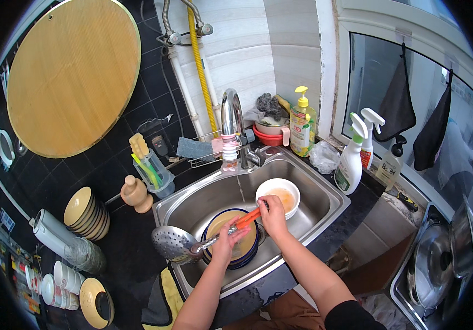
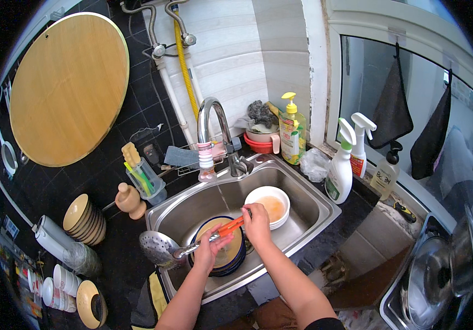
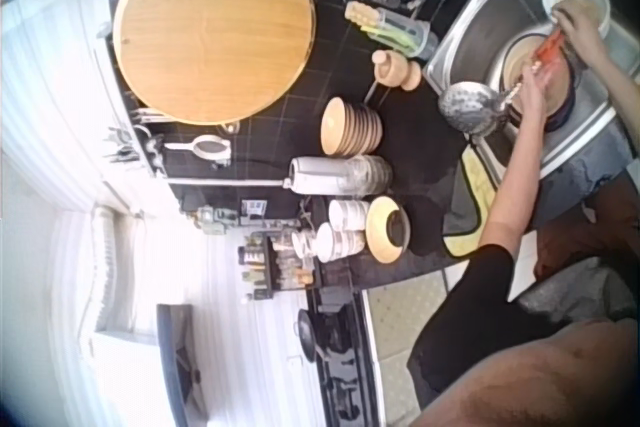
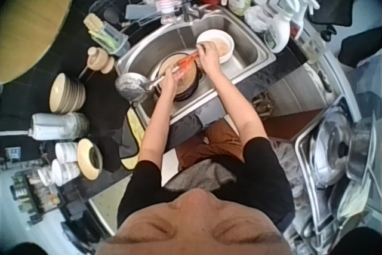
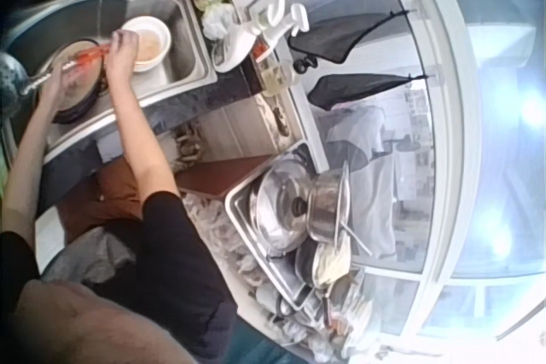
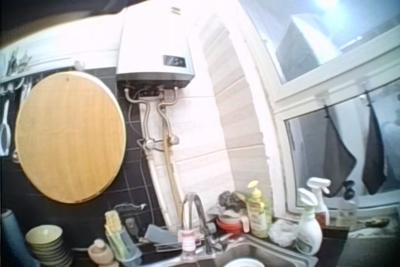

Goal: The person washes a metal slotted spoon and a small white bowl in a kitchen sink. They use a steel wool scrubber to clean the utensils under running water, rinsing them thoroughly before placing them aside.

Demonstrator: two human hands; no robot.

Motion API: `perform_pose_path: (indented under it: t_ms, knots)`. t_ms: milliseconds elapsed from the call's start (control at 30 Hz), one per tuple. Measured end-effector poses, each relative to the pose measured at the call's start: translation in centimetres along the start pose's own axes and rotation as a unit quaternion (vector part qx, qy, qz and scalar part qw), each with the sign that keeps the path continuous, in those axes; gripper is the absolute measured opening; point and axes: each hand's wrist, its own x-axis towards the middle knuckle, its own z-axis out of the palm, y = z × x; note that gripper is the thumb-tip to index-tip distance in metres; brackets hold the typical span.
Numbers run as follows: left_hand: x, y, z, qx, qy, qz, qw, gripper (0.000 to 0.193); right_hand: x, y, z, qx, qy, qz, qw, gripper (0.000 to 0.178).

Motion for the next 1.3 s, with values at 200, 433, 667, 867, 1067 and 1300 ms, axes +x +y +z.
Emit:
perform_pose_path:
  t_ms: [200, 433, 667, 867, 1067, 1300]
  knots:
    - [0.0, -0.1, -0.3, 0.002, -0.005, 0.044, 0.999, 0.048, 0.0, -1.5, 0.0, -0.022, 0.018, -0.084, 0.996, 0.015]
    - [0.2, -0.5, -0.2, 0.027, 0.071, 0.081, 0.994, 0.046, -1.6, -5.0, -0.6, 0.016, -0.127, -0.24, 0.962, 0.024]
    - [-0.1, 0.0, 0.1, -0.029, 0.05, 0.081, 0.995, 0.039, -0.8, -3.7, 0.2, -0.021, -0.08, -0.152, 0.985, 0.017]
    - [-0.3, 0.0, 0.2, -0.088, 0.05, 0.092, 0.991, 0.039, -0.5, -3.9, -0.5, -0.048, -0.102, -0.215, 0.97, 0.014]
    - [-0.1, -0.4, 0.1, -0.102, 0.1, 0.079, 0.987, 0.04, -2.3, -7.2, -0.2, 0.012, -0.153, -0.262, 0.953, 0.023]
    - [-0.3, 0.4, 0.6, -0.103, 0.077, 0.08, 0.988, 0.041, -0.5, -4.2, 0.1, -0.059, -0.111, -0.248, 0.961, 0.026]
